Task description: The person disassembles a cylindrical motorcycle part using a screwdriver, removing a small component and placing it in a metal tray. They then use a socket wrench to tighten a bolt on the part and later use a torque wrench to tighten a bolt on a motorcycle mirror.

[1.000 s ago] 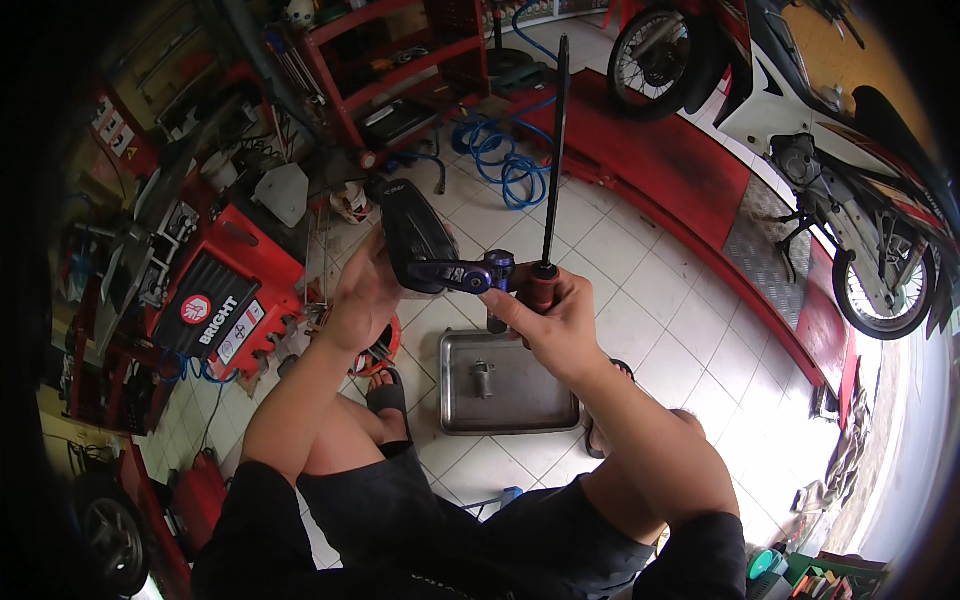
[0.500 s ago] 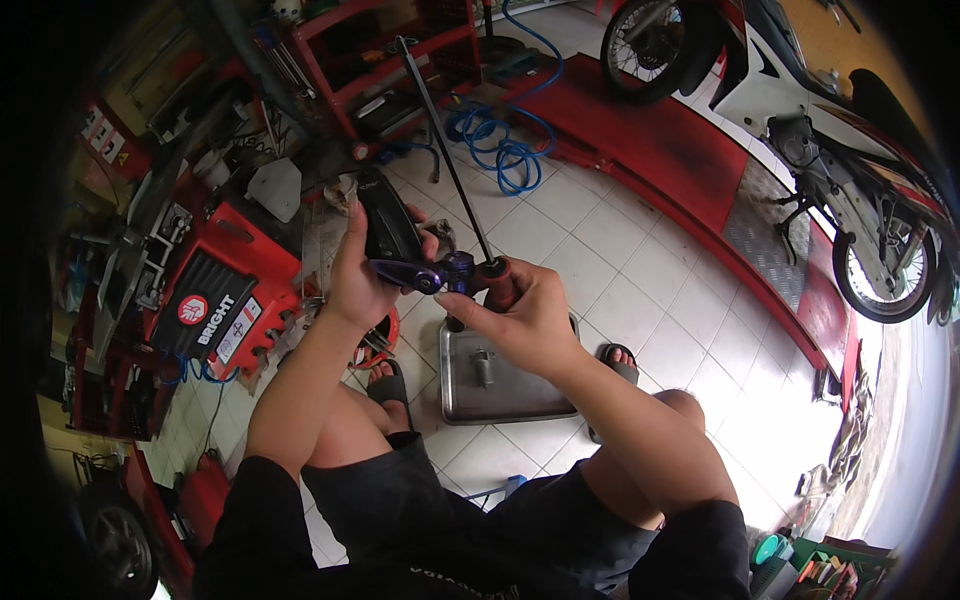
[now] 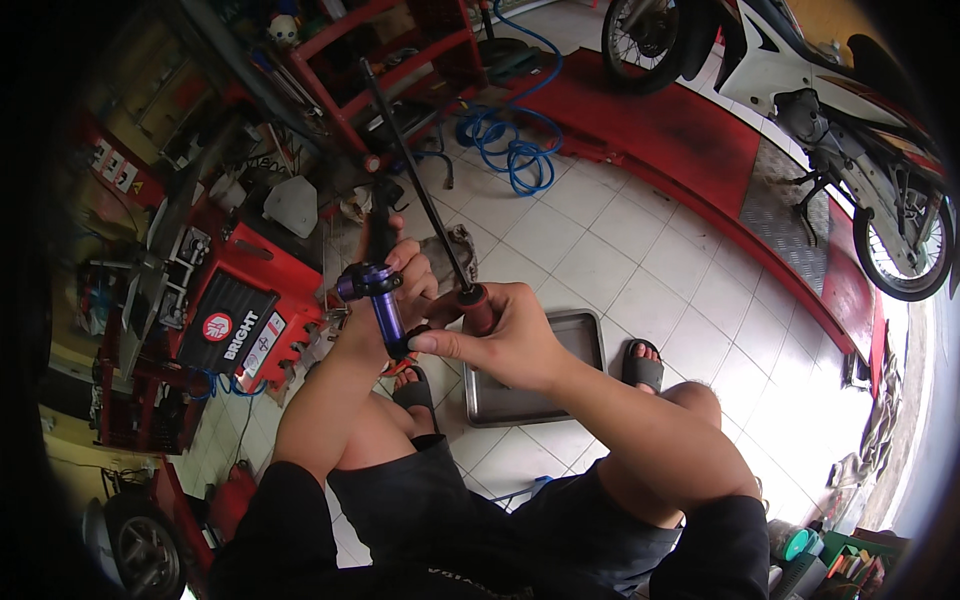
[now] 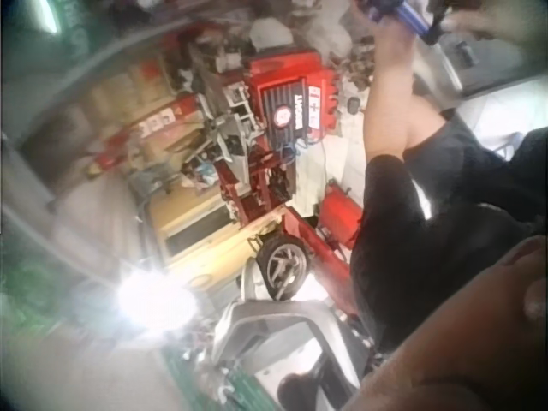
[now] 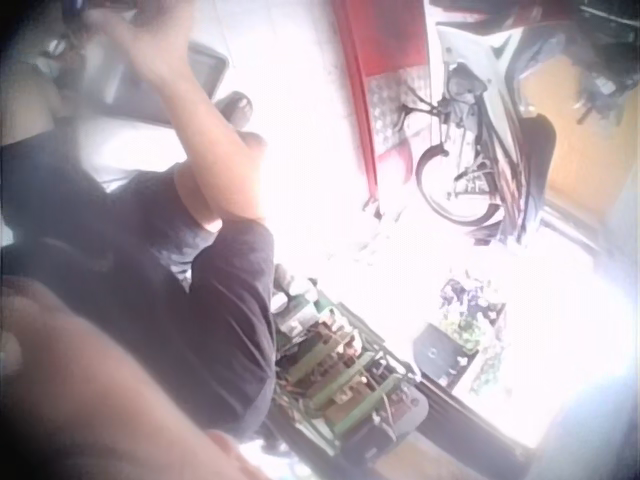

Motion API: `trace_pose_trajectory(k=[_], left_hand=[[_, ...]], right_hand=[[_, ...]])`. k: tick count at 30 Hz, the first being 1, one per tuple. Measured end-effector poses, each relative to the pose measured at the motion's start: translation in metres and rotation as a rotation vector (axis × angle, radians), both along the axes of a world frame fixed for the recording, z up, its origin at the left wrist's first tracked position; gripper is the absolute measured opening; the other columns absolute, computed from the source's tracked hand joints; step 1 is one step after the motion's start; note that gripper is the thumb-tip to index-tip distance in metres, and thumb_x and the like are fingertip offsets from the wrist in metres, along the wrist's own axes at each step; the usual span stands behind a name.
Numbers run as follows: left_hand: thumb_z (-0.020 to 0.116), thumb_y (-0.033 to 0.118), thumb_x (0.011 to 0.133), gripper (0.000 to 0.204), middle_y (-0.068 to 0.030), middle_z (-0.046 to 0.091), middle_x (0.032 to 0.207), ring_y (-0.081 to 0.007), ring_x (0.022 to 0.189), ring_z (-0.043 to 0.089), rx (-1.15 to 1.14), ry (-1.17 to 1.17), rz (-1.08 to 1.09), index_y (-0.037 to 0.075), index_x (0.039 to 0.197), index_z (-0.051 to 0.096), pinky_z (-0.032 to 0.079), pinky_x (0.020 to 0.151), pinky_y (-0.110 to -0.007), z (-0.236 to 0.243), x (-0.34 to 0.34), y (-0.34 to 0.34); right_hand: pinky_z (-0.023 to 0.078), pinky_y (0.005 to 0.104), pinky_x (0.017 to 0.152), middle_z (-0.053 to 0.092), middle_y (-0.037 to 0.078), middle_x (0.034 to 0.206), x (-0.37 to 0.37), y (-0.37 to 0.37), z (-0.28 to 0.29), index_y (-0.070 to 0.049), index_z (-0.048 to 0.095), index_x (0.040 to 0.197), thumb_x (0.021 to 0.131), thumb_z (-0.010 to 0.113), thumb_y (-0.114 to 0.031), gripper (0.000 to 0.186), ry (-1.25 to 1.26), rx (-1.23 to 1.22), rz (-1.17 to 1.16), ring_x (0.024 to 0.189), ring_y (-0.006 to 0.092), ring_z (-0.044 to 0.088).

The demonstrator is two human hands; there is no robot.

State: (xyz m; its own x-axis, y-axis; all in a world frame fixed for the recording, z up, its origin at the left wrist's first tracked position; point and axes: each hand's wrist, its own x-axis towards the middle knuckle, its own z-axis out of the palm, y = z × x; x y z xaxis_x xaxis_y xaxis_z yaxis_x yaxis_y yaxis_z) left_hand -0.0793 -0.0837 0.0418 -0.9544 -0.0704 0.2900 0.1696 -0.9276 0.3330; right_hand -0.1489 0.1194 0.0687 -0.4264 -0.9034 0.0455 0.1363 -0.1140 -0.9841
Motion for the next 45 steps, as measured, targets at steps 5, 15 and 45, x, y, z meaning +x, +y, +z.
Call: trace_pose_trajectory(k=[5,15,45], left_hand=[[0.036,0.052,0.108,0.054,-0.0084,0.063,0.083,-0.0184,0.058,0.051,-0.013,0.121,-0.079,0.008,0.131,0.058,0.041,0.054,-0.027,-0.008,-0.005,-0.007],[0.034,0.083,0.090,0.104,-0.0229,0.049,0.145,-0.0467,0.136,0.045,-0.162,-0.383,0.063,-0.004,0.148,0.037,0.034,0.118,-0.057,0.027,0.002,0.019],[0.032,0.076,0.097,0.084,-0.0021,0.066,0.073,-0.0054,0.046,0.050,-0.542,-0.389,0.098,0.002,0.120,0.064,0.035,0.038,-0.019,0.022,0.013,0.004]], right_hand=[[0.039,0.0215,0.056,0.062,-0.005,0.068,0.008,0.002,0.011,0.001,0.075,0.096,0.081,0.089,-0.017,0.027,-0.063,-0.056,0.032,0.063,0.0019,0.050],[0.044,0.0249,0.056,0.060,-0.001,0.066,-0.017,-0.002,-0.005,0.000,0.074,0.090,0.079,0.084,-0.007,0.017,0.362,-0.058,-0.329,0.061,0.0052,0.049],[0.057,0.0356,0.058,0.069,0.008,0.093,0.004,0.020,0.009,-0.004,0.070,0.091,0.071,0.081,-0.006,0.024,0.855,-0.068,-0.303,0.065,0.0255,0.069]])
